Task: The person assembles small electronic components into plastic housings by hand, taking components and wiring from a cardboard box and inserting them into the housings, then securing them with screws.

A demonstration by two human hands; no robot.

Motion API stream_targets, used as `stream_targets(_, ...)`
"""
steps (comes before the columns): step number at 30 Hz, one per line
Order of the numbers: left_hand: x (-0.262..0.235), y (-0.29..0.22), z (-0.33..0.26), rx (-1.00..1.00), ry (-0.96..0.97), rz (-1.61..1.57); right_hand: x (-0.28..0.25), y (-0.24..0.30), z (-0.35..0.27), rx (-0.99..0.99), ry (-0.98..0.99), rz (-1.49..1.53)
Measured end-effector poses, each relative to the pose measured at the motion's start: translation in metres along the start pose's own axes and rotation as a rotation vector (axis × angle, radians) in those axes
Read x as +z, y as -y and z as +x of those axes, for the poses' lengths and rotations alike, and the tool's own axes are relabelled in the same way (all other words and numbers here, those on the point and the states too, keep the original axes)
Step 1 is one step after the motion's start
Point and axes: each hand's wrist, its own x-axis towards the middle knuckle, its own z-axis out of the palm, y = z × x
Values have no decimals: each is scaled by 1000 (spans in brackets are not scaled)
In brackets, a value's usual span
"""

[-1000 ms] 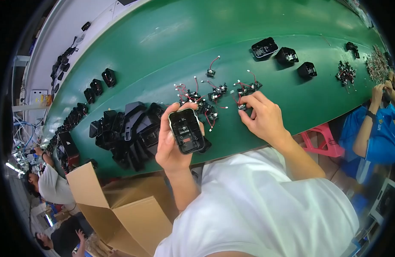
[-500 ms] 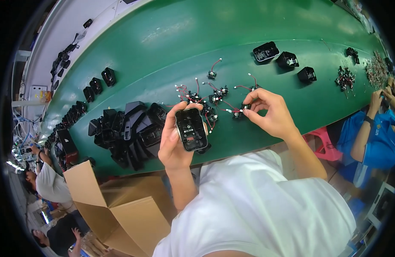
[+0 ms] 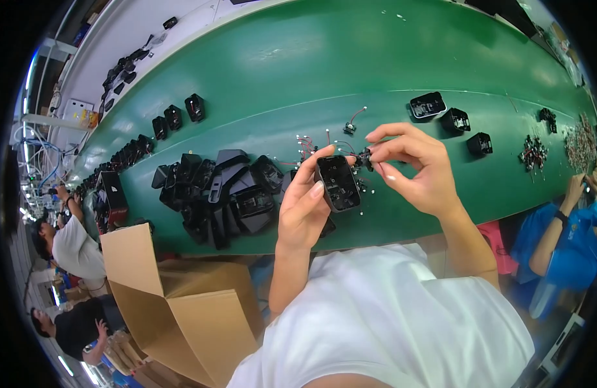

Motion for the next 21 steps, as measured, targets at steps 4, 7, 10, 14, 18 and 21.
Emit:
stream_targets(4,-2,0,2,10,22,-33,9,15,8,-254,129,-111)
stream_targets(7,-5,0,2,27,68,-52,19,23,11,-413,193,-288)
stream_targets(10,-7,-2,0,26,73,-41,22,23,11,-437,216,-314)
stream_targets(14,-9,-2,1,158,84,127,27,25,14,-405,222,-277)
stream_targets(18,-12,-2,1,186,91,113,30,29,13,-400,186,-262)
stream_targets(21,-11,-2,0,193,102,100,30,35,13,-410,111,-275)
